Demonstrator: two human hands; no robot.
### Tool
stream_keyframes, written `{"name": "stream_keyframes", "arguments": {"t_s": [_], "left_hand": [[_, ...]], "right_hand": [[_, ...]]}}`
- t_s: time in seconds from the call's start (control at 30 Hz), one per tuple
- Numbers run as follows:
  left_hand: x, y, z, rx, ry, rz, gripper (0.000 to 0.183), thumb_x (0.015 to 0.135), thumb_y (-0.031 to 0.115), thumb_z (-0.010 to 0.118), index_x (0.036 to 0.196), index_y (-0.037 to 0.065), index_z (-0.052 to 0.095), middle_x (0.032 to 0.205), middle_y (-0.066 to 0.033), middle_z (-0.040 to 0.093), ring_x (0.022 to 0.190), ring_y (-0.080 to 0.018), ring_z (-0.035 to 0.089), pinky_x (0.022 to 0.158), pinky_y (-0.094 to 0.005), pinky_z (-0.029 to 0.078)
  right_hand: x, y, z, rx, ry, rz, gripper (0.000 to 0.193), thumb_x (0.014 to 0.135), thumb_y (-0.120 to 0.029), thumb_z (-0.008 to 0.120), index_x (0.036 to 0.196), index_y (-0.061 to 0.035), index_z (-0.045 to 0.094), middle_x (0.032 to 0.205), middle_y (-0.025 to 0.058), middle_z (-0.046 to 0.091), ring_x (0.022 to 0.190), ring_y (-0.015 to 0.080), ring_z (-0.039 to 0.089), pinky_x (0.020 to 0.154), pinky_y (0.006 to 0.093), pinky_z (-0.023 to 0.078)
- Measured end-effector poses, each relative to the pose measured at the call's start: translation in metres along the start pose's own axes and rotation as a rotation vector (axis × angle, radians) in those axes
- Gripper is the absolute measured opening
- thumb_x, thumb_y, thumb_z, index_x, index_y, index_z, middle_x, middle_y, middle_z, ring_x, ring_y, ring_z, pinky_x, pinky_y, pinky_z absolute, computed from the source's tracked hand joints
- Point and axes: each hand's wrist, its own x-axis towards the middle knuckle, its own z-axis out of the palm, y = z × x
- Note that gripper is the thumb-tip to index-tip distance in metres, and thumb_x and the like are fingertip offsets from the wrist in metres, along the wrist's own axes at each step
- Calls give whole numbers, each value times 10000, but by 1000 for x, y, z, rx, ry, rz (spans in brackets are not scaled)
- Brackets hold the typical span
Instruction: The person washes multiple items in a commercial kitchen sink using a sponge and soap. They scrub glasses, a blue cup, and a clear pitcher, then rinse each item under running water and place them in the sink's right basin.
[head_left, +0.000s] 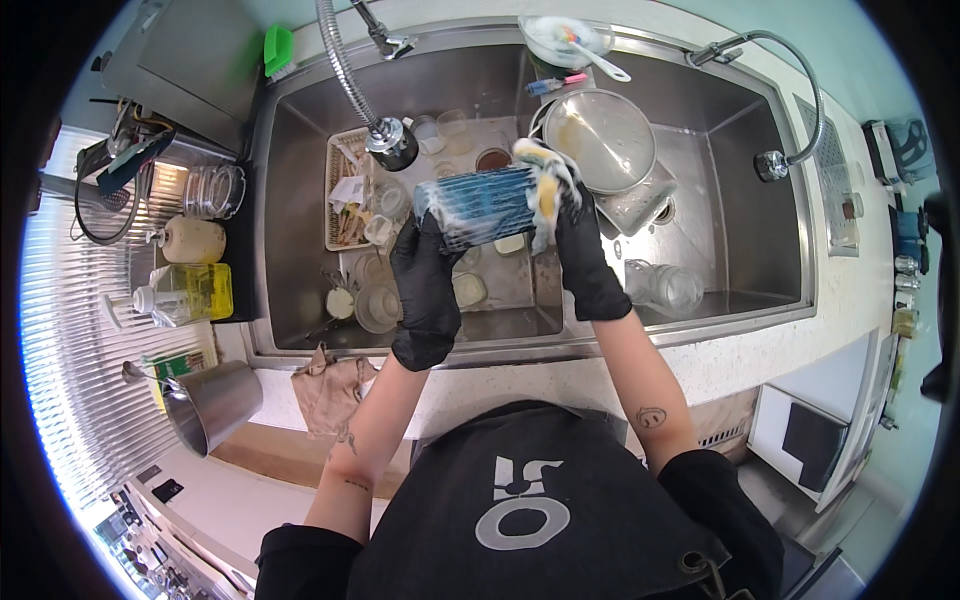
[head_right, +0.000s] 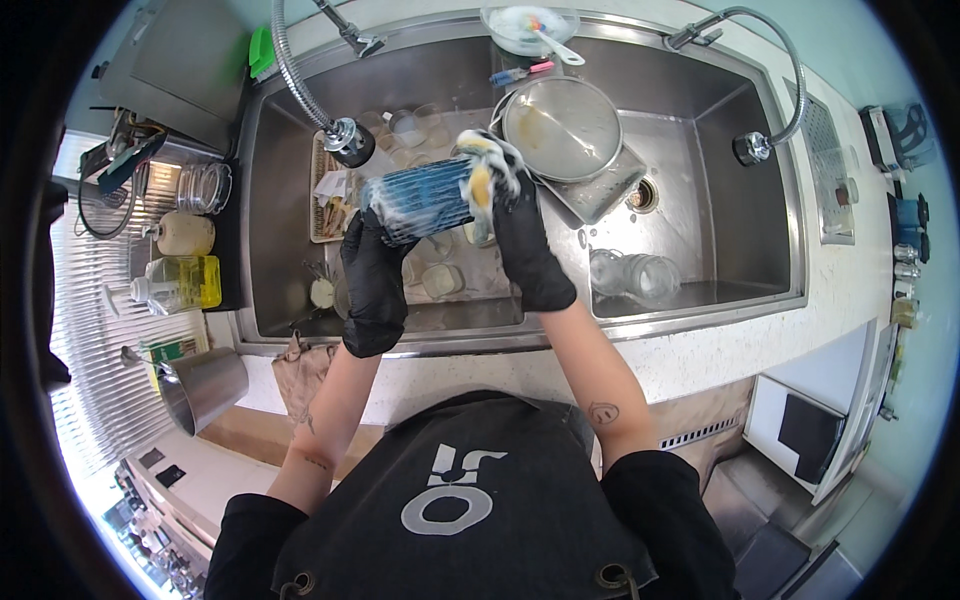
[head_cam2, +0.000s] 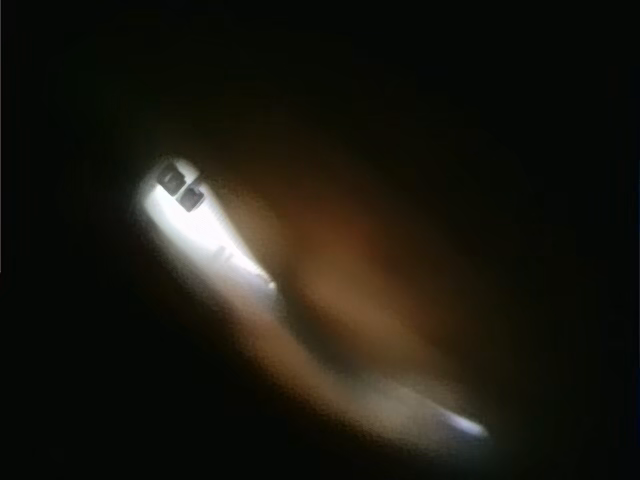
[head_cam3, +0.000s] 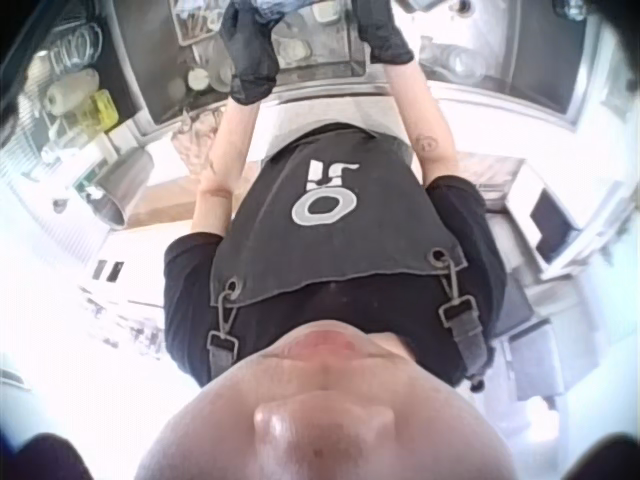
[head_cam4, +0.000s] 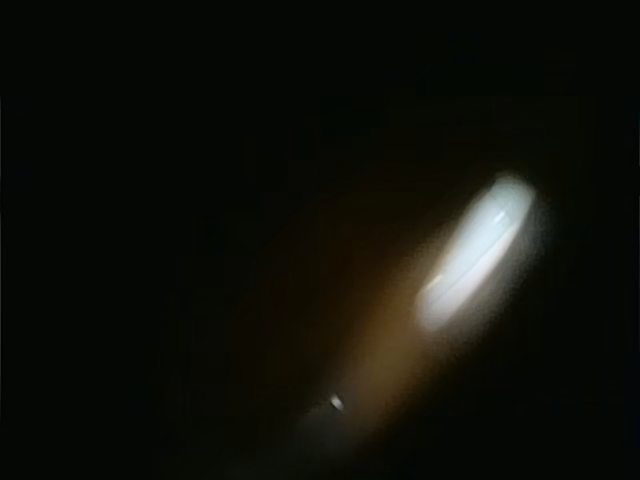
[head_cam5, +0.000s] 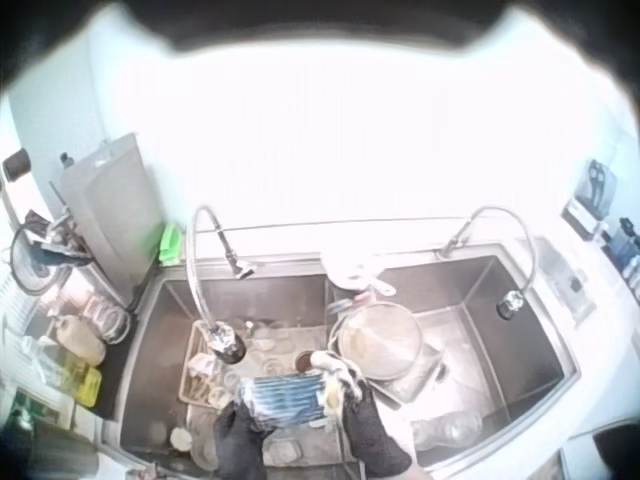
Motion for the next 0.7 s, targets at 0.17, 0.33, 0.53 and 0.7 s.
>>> {"name": "stream_keyframes", "arguments": {"t_s": [0.17, 0.33, 0.53, 0.7], "left_hand": [[-4, 0, -2, -74, -49, -109, 320, 896, 254, 418, 1120, 34, 480, 1062, -101, 556, 948, -217, 552, 828, -380, 461], [-4, -4, 1, -218, -80, -202, 347, 897, 273, 407, 1145, 36, 460, 1105, -111, 535, 1003, -223, 526, 845, -386, 453], [-2, 0, 2, -102, -93, -51, 365, 903, 280, 398, 1169, 33, 442, 1125, -102, 525, 1038, -219, 507, 892, -379, 416], [-10, 9, 6, -72, -27, 59, 266, 884, 179, 471, 1106, 33, 489, 1042, -65, 555, 933, -161, 541, 814, -310, 441]], "right_hand": [[24, -14, -11, -8, -247, 256, 279, 898, -184, 355, 1075, -19, 494, 912, 45, 559, 811, 111, 541, 726, 236, 447], [9, 6, -14, -548, -272, -323, 283, 888, -180, 417, 1125, -36, 471, 1031, 74, 538, 936, 146, 533, 815, 259, 437], [-17, -1, 5, 163, 34, 44, 349, 891, -205, 414, 1200, -42, 410, 1100, 64, 506, 972, 128, 511, 837, 253, 422], [-1, -27, -4, 138, -171, 242, 322, 899, -186, 373, 1168, -24, 443, 1048, 46, 537, 892, 118, 535, 777, 243, 440]]}}
